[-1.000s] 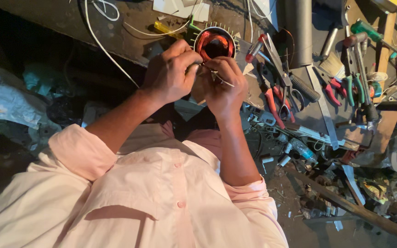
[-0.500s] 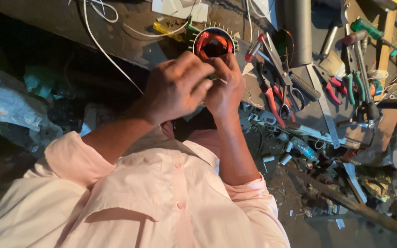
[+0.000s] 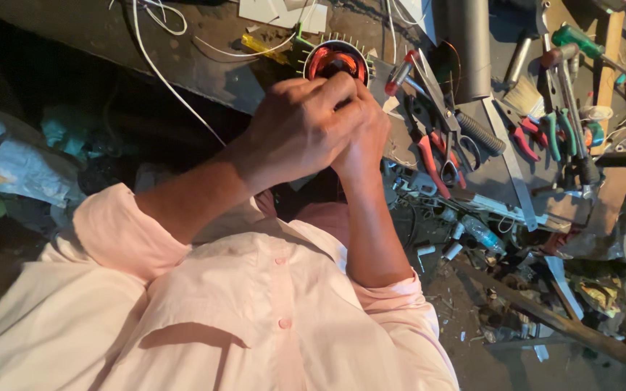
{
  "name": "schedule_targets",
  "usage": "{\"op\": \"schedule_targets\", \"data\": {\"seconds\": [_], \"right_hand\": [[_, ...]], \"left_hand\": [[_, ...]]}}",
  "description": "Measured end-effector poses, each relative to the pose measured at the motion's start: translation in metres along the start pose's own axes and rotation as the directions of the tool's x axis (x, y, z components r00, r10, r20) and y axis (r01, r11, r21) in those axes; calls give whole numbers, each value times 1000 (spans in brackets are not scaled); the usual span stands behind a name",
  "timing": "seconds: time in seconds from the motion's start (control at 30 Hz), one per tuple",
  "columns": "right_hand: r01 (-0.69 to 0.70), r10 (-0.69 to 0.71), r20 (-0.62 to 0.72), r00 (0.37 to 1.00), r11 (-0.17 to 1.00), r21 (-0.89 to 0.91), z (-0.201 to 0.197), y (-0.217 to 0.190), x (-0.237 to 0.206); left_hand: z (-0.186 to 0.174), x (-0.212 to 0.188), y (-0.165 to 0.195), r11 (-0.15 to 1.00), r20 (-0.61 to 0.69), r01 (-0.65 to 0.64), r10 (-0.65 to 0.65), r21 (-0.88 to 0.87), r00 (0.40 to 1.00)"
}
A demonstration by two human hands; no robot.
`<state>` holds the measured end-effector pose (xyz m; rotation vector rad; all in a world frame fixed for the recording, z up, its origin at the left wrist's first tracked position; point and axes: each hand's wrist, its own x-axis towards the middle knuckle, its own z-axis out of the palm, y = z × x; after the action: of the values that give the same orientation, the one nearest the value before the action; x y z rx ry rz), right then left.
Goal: The person sits at a cluttered workbench and prepares insulation material for an electric motor stator, cutting pieces from a sheet with scissors and fitting them around the copper-wound stator. They then trim a white wire with scissors and work on the stator windings by hand.
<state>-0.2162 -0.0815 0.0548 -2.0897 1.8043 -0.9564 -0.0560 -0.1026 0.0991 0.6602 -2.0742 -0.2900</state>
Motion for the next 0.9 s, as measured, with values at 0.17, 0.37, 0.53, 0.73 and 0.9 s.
{"op": "schedule_targets", "data": {"seconds": [0.17, 0.37, 0.53, 0.73, 0.9], "right_hand": [[53, -53, -7, 999, 972, 229, -1, 7, 3], [-61, 27, 96, 995, 928, 368, -14, 20, 6], [-242, 139, 200, 970, 624, 743, -26, 19, 1], [-168, 191, 69, 979, 570, 804, -42, 17, -25], [-162, 198, 34, 980, 679, 716, -43, 14, -24]], "left_hand": [[-10, 9, -11, 998, 50, 52, -51, -22, 997], [-26, 16, -19, 984, 122, 154, -143, -87, 982], [-25, 8, -15, 976, 62, 166, -159, -143, 985], [-12, -4, -13, 970, 99, 177, -162, -168, 982], [1, -2, -16, 977, 122, 160, -142, -144, 982]]}}
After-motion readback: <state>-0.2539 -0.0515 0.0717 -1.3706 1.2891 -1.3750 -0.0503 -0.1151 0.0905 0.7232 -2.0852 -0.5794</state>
